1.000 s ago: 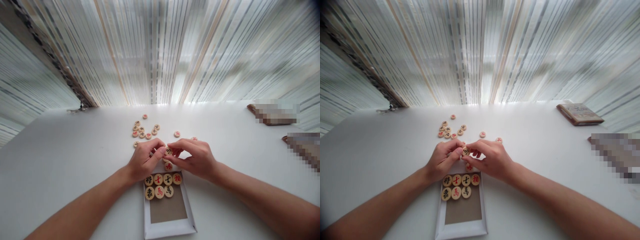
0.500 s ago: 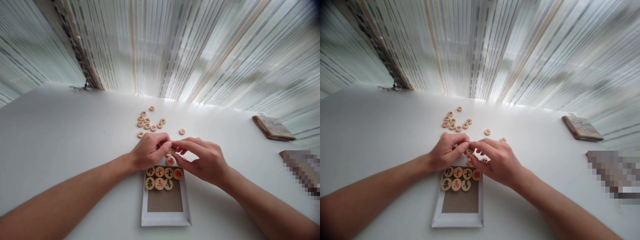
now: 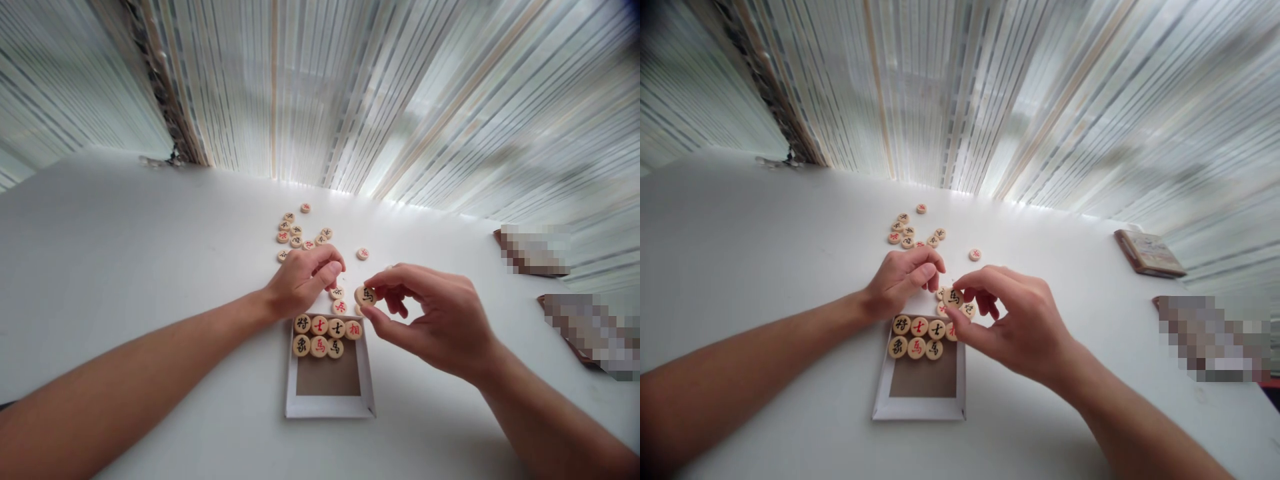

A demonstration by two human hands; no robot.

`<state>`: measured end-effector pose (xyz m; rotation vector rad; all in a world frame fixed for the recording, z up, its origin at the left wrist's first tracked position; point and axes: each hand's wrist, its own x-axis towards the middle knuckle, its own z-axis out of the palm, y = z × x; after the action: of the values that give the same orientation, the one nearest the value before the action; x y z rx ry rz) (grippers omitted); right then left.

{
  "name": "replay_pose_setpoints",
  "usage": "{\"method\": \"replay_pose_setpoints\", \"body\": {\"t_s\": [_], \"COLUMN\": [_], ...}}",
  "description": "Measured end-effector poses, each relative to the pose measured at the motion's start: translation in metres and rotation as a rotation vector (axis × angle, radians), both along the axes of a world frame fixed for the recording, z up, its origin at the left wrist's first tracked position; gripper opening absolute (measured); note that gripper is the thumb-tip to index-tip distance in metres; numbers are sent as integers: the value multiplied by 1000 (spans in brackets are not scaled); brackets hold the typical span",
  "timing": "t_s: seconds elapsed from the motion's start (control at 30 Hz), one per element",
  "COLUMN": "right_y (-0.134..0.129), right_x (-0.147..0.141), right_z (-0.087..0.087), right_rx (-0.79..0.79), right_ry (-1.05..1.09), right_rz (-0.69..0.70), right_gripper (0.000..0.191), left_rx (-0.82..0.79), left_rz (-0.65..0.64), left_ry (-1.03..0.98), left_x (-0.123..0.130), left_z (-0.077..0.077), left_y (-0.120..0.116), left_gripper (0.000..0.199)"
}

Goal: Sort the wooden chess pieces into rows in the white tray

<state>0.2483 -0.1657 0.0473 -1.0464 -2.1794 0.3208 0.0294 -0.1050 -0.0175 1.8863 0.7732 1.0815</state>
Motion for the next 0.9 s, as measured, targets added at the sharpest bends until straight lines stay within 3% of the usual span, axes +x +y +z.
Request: {"method": "replay_pose_setpoints", "body": {"t_s": [0.13, 0.3, 0.43, 0.9], "right_y": [-21, -43, -47, -53], "right_x": [0, -4, -7, -11], "right_z": [-1, -24, -35, -51], "right_rx": [-95, -179, -166, -105], "right_ry": [1, -37, -72, -168], "right_rz": [0, 46, 69, 65], "right_gripper": [13, 11, 6, 2], "left_rx": [18, 29, 70, 145], "left_rz": [2, -47, -70, -66], "left_ry": [-2, -25, -3, 10], "left_x": [1, 2, 1, 1], "left_z": [1, -4, -7, -5], "left_y": [0, 0, -1, -2], "left_gripper": [23, 22, 21, 20]}}
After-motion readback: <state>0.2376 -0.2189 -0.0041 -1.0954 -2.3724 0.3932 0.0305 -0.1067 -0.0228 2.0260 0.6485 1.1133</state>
